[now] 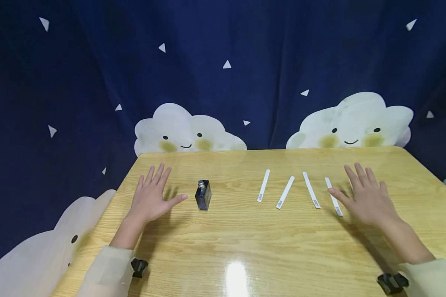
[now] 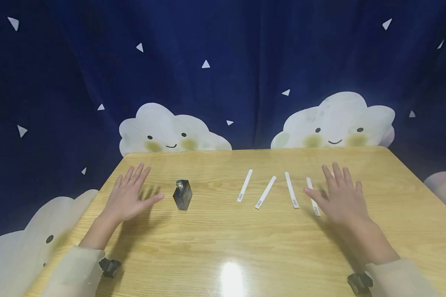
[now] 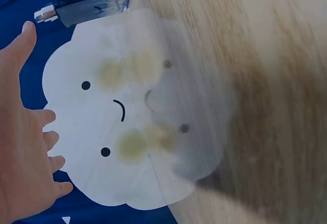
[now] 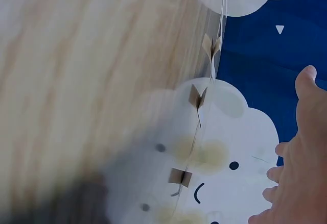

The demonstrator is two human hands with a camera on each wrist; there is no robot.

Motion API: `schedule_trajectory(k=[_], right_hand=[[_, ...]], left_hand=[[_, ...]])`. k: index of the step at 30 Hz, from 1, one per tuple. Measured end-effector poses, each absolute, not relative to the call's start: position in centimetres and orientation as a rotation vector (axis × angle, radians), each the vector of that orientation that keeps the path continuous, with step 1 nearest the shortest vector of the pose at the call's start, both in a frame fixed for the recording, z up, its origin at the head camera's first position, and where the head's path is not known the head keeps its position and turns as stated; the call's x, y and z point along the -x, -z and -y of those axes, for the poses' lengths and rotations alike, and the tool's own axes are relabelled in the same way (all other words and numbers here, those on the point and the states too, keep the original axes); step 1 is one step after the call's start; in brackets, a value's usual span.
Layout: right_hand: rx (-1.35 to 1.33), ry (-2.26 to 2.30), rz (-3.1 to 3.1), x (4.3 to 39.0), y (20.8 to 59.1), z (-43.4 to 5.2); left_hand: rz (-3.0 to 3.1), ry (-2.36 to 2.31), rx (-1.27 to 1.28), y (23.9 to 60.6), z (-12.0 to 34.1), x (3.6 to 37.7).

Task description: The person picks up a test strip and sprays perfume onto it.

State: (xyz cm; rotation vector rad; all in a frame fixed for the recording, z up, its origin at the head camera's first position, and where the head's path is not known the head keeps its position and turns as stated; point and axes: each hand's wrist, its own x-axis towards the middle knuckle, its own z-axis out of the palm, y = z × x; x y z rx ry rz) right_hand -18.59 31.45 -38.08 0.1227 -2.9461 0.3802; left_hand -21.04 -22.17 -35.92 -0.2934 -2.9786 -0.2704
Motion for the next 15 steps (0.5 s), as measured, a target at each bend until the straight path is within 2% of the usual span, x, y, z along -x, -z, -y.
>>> schedule_trajectory(k=[7,15], right_hand=[[-0.118,-0.402,2.942,18.4,38.1,-31.4],[-0.138,-0.436,2.952,18.6,37.8,-31.5]], left_hand=[[2.967,0.354,0.378,36.0,22.3,21.7],[2.905,0.611,0.623,36.1,22.0,22.5]])
